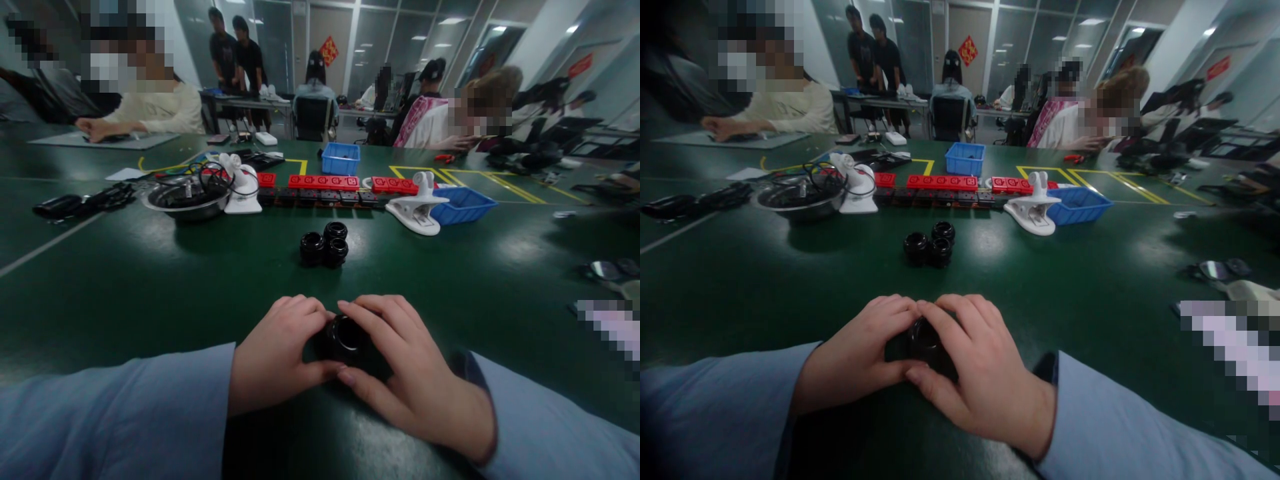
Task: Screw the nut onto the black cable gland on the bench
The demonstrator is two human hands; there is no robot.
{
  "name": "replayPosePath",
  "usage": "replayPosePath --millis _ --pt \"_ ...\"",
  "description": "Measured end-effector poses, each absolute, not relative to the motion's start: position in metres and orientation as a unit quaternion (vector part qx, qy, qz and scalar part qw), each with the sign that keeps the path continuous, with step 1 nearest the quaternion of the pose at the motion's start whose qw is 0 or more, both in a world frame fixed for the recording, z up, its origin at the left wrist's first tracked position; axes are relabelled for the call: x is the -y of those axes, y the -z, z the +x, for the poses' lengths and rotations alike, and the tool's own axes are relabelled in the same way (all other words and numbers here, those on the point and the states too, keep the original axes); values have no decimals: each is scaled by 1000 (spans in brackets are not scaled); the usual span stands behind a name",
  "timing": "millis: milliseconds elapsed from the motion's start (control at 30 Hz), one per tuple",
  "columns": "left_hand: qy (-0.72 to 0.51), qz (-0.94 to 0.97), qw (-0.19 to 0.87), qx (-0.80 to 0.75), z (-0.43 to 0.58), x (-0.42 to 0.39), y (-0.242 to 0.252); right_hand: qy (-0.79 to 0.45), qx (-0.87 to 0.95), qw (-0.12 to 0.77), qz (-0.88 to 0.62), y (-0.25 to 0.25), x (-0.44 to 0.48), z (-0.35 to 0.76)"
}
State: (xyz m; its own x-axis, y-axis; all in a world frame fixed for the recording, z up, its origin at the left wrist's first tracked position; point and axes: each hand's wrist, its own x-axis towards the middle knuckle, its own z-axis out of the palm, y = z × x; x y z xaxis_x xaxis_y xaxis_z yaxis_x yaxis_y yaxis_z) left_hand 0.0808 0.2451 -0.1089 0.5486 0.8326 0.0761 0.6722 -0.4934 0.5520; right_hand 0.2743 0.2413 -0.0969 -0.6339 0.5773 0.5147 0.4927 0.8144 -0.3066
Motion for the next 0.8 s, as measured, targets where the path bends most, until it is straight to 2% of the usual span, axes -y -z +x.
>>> replayPosePath --millis 233,800 --pt "-174 848 236 -442 82 -244 106 -110 901 298 -298 96 -243 275" --pt "-175 850 236 -438 80 -243 110 -107 915 294 -255 92 -243 273"
